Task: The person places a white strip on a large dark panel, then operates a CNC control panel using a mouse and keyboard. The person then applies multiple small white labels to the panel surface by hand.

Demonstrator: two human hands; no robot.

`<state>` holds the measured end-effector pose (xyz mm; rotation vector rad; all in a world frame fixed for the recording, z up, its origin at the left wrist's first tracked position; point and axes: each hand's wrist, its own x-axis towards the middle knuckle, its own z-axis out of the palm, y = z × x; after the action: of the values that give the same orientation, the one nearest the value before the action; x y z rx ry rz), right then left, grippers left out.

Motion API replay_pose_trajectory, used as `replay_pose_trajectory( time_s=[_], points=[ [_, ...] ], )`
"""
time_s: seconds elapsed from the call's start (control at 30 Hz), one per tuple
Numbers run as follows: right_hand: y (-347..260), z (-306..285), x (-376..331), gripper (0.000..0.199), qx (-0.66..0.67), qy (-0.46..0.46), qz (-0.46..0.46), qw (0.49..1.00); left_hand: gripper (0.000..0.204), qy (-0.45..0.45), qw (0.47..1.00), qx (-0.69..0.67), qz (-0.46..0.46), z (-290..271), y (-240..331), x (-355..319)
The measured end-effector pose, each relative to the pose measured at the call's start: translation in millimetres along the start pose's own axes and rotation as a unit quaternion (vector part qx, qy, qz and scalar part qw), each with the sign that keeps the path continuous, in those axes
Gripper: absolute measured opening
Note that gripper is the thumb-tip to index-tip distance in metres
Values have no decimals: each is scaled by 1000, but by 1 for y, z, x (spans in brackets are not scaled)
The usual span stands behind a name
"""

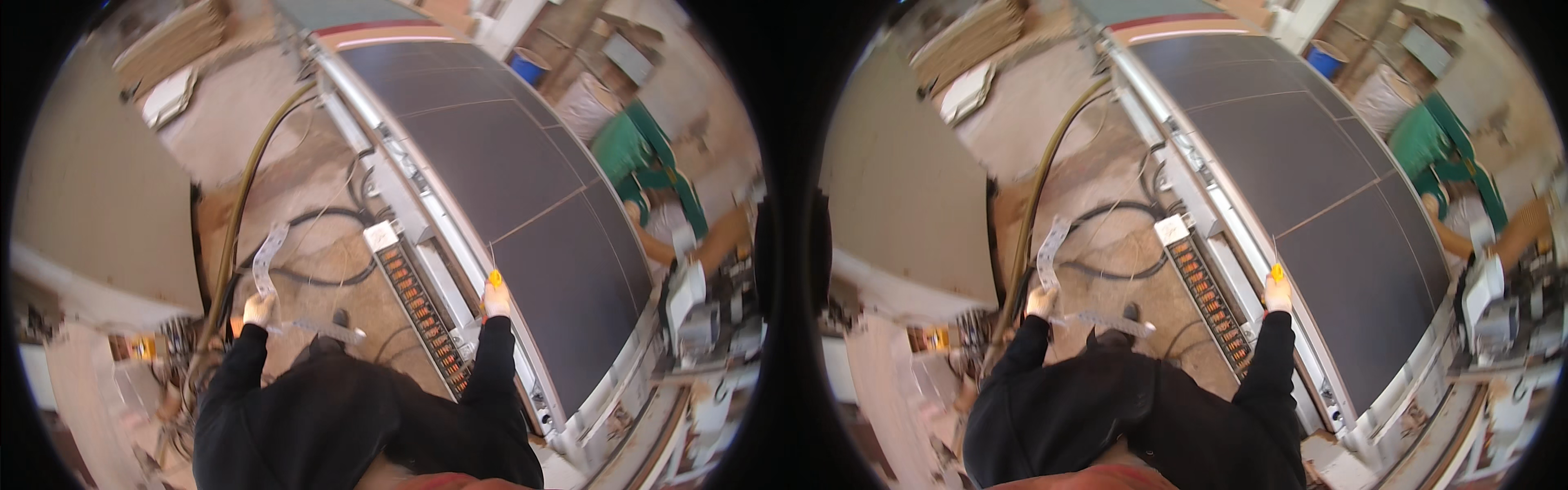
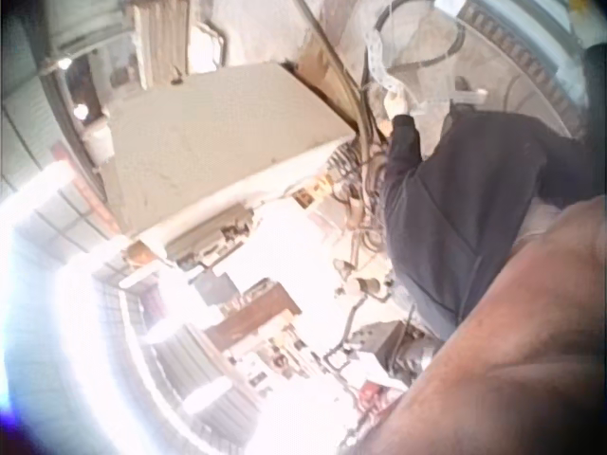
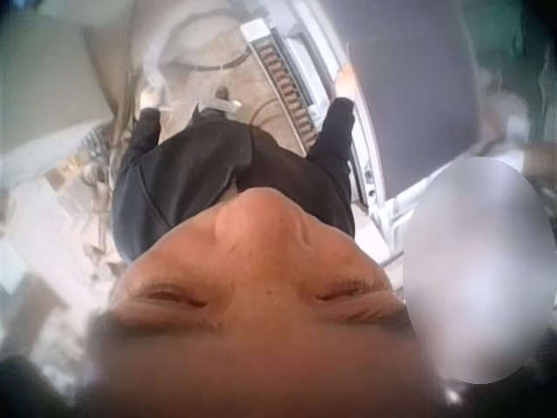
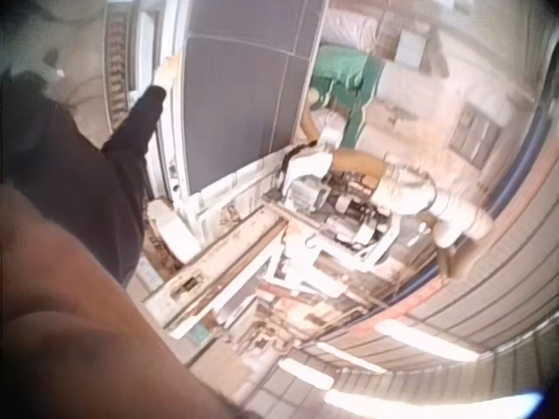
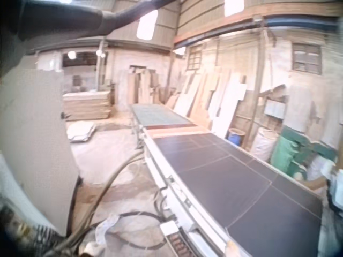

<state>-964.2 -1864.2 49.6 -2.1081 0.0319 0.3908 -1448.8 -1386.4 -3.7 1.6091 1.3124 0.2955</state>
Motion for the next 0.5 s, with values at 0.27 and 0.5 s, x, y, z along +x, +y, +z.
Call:
replay_pose_trajectory(
  time_s=[0.27,0.5],
  points=[
    [-24,97,7,13,129,-84,43,987,25,169,910,374,-53,-55,-87,-23],
    [-1,191,-27,26,-95,-60,8,994,26,325,871,323,-178,-129,-130,-32]
  ],
)
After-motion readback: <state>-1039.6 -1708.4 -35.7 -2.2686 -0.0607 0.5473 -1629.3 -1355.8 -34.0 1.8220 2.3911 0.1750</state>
